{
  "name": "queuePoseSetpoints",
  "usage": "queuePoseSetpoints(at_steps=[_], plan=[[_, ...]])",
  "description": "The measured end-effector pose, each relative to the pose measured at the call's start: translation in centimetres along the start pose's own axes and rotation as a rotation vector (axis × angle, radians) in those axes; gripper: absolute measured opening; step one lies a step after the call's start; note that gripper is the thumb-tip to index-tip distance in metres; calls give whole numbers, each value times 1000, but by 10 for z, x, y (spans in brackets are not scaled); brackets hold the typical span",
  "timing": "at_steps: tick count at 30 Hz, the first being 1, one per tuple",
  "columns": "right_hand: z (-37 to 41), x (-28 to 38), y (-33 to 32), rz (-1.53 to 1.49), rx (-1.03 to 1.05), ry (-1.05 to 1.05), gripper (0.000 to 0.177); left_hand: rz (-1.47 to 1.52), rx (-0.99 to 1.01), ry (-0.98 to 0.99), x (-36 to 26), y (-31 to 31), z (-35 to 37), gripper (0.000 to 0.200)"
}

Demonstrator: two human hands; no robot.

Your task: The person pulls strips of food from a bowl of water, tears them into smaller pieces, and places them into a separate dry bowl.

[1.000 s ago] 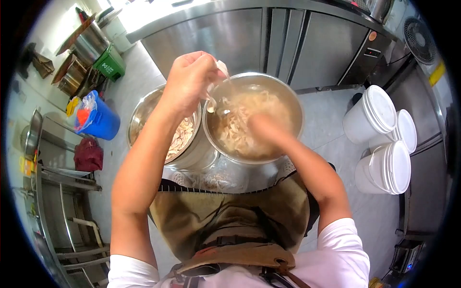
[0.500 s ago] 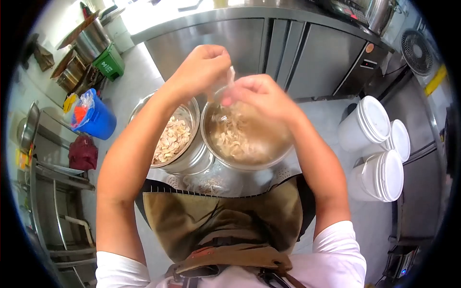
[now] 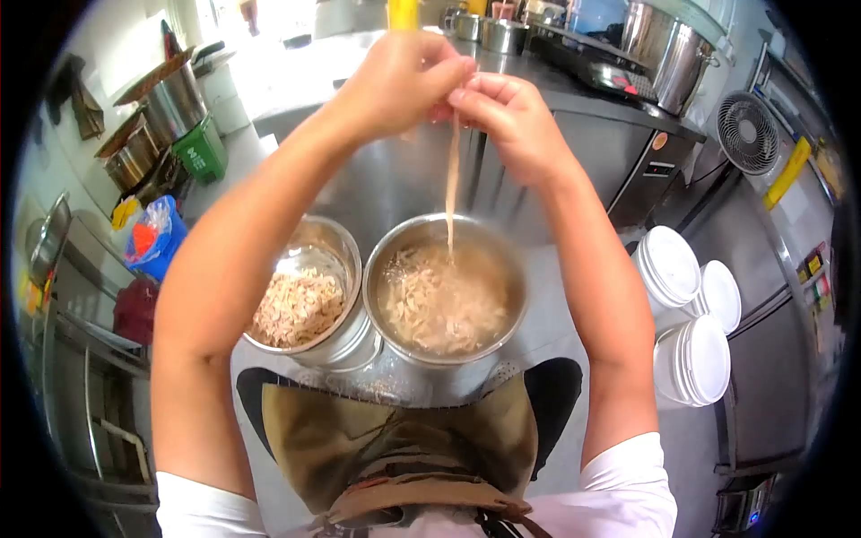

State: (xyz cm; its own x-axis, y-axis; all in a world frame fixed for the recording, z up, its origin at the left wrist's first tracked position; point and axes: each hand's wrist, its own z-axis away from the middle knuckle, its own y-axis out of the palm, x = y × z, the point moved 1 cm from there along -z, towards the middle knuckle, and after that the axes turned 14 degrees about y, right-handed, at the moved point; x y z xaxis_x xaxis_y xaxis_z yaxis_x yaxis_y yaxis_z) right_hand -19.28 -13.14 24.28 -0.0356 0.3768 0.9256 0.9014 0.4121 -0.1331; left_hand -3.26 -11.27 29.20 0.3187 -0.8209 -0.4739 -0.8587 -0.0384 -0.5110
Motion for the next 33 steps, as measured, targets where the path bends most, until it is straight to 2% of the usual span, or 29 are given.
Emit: queuePoseSetpoints(at_steps=[3, 5, 7, 8, 9, 11, 13, 14, 15, 16, 19, 20, 22, 24, 27, 28, 29, 31, 33], plan=[[-20, 42, -14, -68, -4, -62, 28, -88, 65, 195, -18, -24, -45, 30], [-36, 73, -25, -52, 23, -124, 24, -244, 36, 352, -36, -40, -72, 31], [-53, 104, -35, -45, 75, -164, 25, -169, 12, 178, -56, -49, -97, 28], [-61, 116, -38, -36, 98, -210, 26, -156, -90, 325, -67, -51, -108, 28], [-66, 127, -40, -30, 123, -252, 27, -251, -57, 339, -77, -61, -115, 27], [-62, 143, -37, -50, 122, -224, 30, -333, -152, 462, -79, -66, -127, 28], [-57, 142, -36, -123, 103, -125, 33, -398, -174, 427, -74, -68, -128, 29], [-53, 135, -33, -78, 39, -90, 26, -422, -146, 394, -68, -70, -125, 28], [-51, 121, -34, -18, 85, -151, 31, -445, -121, 356, -60, -69, -120, 28], [-45, 107, -30, -13, 62, -115, 29, -397, -139, 213, -55, -63, -108, 31], [-22, 61, -18, 13, 30, -23, 28, -655, -98, 235, -28, -59, -85, 40], [-15, 47, -14, 19, 49, 10, 27, -652, -79, 221, -21, -58, -79, 46], [-1, 20, -6, 90, 48, 45, 25, -485, -90, 162, -9, -61, -68, 47], [11, 4, 6, -20, 72, 140, 25, -397, -82, 34, 11, -59, -62, 48], [17, -9, 14, 3, 4, 228, 25, -465, 136, -122, 46, -36, -36, 48], [17, -9, 14, 23, -4, 255, 25, -48, 192, -297, 25, -25, -8, 45], [15, -12, 12, 29, 5, 261, 25, 170, 334, -424, 41, -19, 7, 30], [13, -18, 12, 53, 32, 277, 24, 413, 227, -437, 57, 5, 29, 30], [10, -18, 13, 125, 62, 281, 24, 501, 135, -361, 68, 15, 39, 30]])
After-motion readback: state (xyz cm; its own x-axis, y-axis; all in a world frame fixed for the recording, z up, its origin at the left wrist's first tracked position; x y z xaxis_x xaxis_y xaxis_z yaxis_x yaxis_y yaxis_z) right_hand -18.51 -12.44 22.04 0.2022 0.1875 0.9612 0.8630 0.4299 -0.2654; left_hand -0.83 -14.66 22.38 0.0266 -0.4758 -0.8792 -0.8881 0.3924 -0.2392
